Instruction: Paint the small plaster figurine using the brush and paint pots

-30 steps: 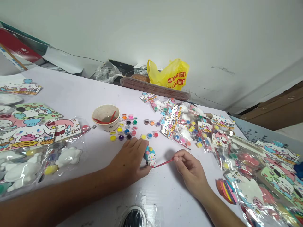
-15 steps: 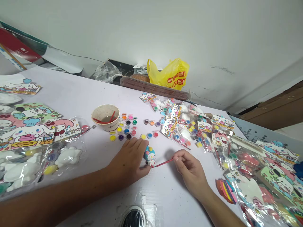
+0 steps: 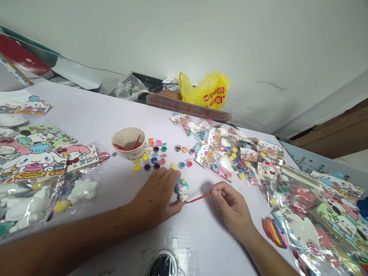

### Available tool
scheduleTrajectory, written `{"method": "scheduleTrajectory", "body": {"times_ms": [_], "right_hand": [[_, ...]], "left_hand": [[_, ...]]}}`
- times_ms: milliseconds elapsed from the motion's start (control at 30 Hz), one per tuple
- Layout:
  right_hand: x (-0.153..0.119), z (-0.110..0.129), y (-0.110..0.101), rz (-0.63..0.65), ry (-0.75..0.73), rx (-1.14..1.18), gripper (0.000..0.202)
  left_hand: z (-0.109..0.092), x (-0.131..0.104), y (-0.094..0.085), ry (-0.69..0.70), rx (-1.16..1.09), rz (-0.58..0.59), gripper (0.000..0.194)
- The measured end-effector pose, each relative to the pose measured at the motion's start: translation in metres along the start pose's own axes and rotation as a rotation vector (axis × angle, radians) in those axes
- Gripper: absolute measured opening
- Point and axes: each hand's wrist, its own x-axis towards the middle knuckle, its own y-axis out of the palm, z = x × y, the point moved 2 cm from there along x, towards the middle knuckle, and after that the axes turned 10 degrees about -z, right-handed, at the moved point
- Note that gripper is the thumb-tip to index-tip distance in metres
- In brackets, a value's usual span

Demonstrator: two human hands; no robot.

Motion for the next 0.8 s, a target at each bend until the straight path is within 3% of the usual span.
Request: {"method": "scheduleTrajectory", "body": {"times_ms": [800], "right_hand": [[0.0000,0.0021,0.0004,0.006,-0.009,-0.025,0.034]], "left_hand": [[-0.0013,0.0025,-0.0022,-0.029,-0.004,0.045,0.049]]}}
